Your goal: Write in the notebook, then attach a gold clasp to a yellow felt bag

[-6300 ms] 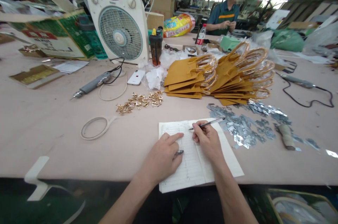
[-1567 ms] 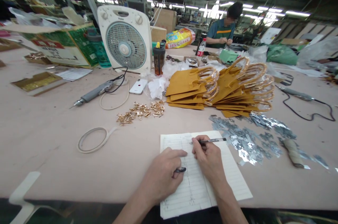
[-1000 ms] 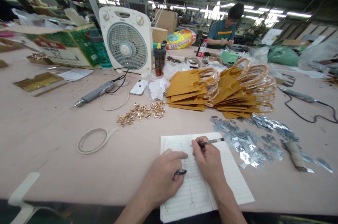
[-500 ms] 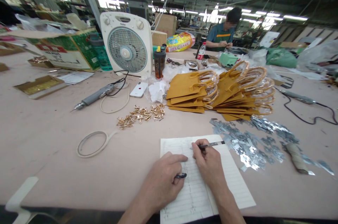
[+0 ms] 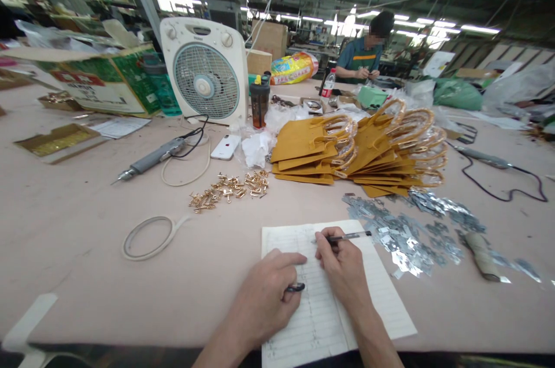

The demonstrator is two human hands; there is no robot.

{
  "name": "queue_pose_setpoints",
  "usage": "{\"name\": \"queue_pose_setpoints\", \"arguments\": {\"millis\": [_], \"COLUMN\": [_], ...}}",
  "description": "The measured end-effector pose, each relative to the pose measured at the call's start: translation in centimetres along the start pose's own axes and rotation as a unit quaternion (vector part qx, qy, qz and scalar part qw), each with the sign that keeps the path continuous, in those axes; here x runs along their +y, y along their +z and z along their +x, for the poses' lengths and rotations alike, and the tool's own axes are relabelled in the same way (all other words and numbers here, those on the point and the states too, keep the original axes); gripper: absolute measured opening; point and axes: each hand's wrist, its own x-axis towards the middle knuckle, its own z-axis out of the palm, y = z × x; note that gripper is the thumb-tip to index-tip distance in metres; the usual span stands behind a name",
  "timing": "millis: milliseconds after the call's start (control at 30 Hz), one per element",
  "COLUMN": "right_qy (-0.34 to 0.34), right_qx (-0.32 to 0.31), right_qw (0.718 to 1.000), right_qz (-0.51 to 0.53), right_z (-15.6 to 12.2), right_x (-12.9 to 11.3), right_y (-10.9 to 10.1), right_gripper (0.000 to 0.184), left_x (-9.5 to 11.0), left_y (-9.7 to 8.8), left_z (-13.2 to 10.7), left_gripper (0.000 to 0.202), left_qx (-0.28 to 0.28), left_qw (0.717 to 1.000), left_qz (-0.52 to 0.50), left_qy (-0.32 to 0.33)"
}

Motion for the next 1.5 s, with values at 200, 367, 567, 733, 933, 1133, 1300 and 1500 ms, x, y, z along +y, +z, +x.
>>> {"name": "queue_pose_setpoints", "arguments": {"millis": [200, 367, 567, 733, 933, 1133, 1300, 1500], "right_qy": [-0.001, 0.007, 0.002, 0.007, -0.007, -0.008, -0.009, 0.008], "right_qx": [0.002, -0.001, -0.003, 0.003, 0.016, 0.045, 0.021, -0.037], "right_qw": [1.0, 1.0, 1.0, 0.999, 0.99, 0.978, 0.983, 0.988], "right_qz": [0.004, 0.012, 0.023, 0.046, 0.139, 0.203, 0.183, 0.147], "right_z": [0.1, 0.1, 0.1, -0.1, 0.0, -0.9, -1.9, -4.0], "right_x": [0.1, 0.1, 0.2, 0.3, 0.4, 0.2, -0.8, -2.1], "right_y": [0.0, 0.0, 0.0, -0.3, -0.9, -2.7, -4.8, -5.5], "right_gripper": [0.04, 0.039, 0.037, 0.037, 0.035, 0.033, 0.032, 0.032], "left_x": [-0.1, 0.0, 0.0, 0.3, 1.9, 2.3, 1.9, 1.3], "left_y": [0.0, -0.2, 0.0, -0.3, -1.4, -0.6, 0.0, 0.6], "left_z": [0.0, -0.1, -0.1, -0.5, -2.7, -4.8, -3.1, -0.4], "left_gripper": [0.026, 0.027, 0.028, 0.03, 0.045, 0.03, 0.027, 0.03], "left_qx": [-0.001, -0.002, -0.001, -0.009, -0.097, -0.129, -0.079, -0.026], "left_qw": [1.0, 1.0, 1.0, 1.0, 0.993, 0.989, 0.995, 0.997], "left_qz": [-0.006, -0.011, -0.01, -0.017, -0.044, 0.036, 0.039, 0.064], "left_qy": [-0.002, -0.002, 0.004, 0.008, 0.047, 0.061, 0.047, 0.038]}}
